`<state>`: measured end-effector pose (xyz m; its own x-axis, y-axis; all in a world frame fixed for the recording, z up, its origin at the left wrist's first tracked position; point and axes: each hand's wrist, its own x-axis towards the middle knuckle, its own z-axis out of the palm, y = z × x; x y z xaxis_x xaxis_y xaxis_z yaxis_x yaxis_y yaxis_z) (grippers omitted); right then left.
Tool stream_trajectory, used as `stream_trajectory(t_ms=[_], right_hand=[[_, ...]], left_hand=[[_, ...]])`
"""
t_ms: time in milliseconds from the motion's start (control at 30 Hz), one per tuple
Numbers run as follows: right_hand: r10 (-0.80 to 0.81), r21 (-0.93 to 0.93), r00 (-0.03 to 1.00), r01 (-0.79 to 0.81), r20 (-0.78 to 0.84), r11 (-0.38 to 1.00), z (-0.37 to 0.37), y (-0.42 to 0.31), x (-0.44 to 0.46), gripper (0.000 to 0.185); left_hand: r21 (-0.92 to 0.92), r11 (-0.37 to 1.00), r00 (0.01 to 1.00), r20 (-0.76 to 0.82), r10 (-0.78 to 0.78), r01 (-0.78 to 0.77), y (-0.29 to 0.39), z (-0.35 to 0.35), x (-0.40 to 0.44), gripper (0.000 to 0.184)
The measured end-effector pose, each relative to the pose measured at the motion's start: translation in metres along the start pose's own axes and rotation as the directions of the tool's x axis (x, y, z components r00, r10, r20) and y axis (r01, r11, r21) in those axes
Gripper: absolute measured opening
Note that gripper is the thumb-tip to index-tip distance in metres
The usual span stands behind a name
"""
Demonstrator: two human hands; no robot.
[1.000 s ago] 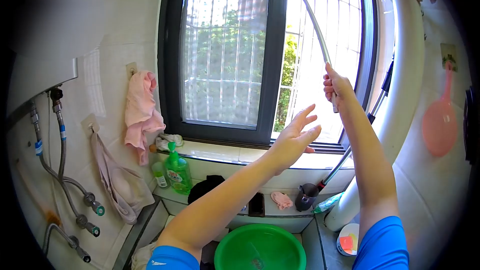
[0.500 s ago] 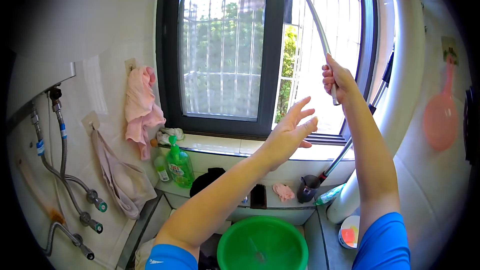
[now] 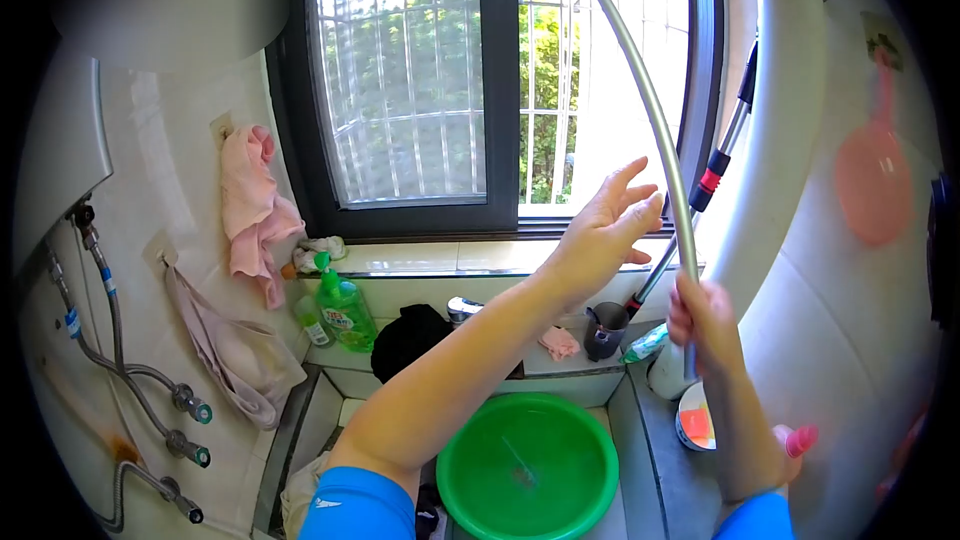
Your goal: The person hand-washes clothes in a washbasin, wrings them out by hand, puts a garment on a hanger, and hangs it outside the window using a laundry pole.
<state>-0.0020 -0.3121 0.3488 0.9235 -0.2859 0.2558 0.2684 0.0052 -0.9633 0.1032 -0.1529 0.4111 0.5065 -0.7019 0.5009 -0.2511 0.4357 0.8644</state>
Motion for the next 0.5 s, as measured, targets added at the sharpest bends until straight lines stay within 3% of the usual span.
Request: stream_trajectory(t_ms=[100,233,300,333,367,400,433,500], right_hand=[[0.089,0.095,0.995,-0.092,0.036,0.991,-0.017,0.022,-0.065,0.034],[0.218,0.060,0.976,-0.217,-0.006,0.974,-0.036,0.053,-0.157,0.037],[0.172,-0.241,0.982,-0.187,-0.083,0.952,-0.039,0.063,-0.203,0.038],[0.235,-0.189,0.967,-0.250,-0.102,0.950,-0.048,0.084,-0.230,0.039],[0.366,-0.250,0.922,-0.386,-0.124,0.888,-0.050,0.086,-0.257,0.026],[0.280,-0.259,0.938,-0.327,-0.203,0.909,-0.033,0.087,-0.276,0.022],[0.249,-0.406,0.943,-0.321,-0.222,0.856,-0.033,0.093,-0.299,0.023],[0.383,-0.326,0.886,-0.454,-0.261,0.829,-0.059,0.154,-0.367,0.026]], left_hand=[[-0.002,0.999,0.999,0.025,-0.047,0.047,-0.010,0.008,0.001,0.062],[-0.081,0.993,0.992,0.100,-0.074,0.082,-0.021,0.022,0.003,0.059],[-0.177,0.974,0.987,0.101,-0.125,0.142,-0.027,0.035,0.001,0.046],[-0.226,0.960,0.985,0.095,-0.148,0.166,-0.028,0.043,-0.002,0.041],[-0.262,0.948,0.984,0.060,-0.170,0.179,-0.026,0.051,-0.007,0.037],[-0.302,0.934,0.982,0.053,-0.182,0.190,-0.032,0.056,-0.008,0.037],[-0.348,0.915,0.979,0.076,-0.191,0.206,-0.043,0.059,-0.009,0.036],[-0.402,0.885,0.972,0.108,-0.210,0.236,-0.062,0.068,-0.017,0.036]])
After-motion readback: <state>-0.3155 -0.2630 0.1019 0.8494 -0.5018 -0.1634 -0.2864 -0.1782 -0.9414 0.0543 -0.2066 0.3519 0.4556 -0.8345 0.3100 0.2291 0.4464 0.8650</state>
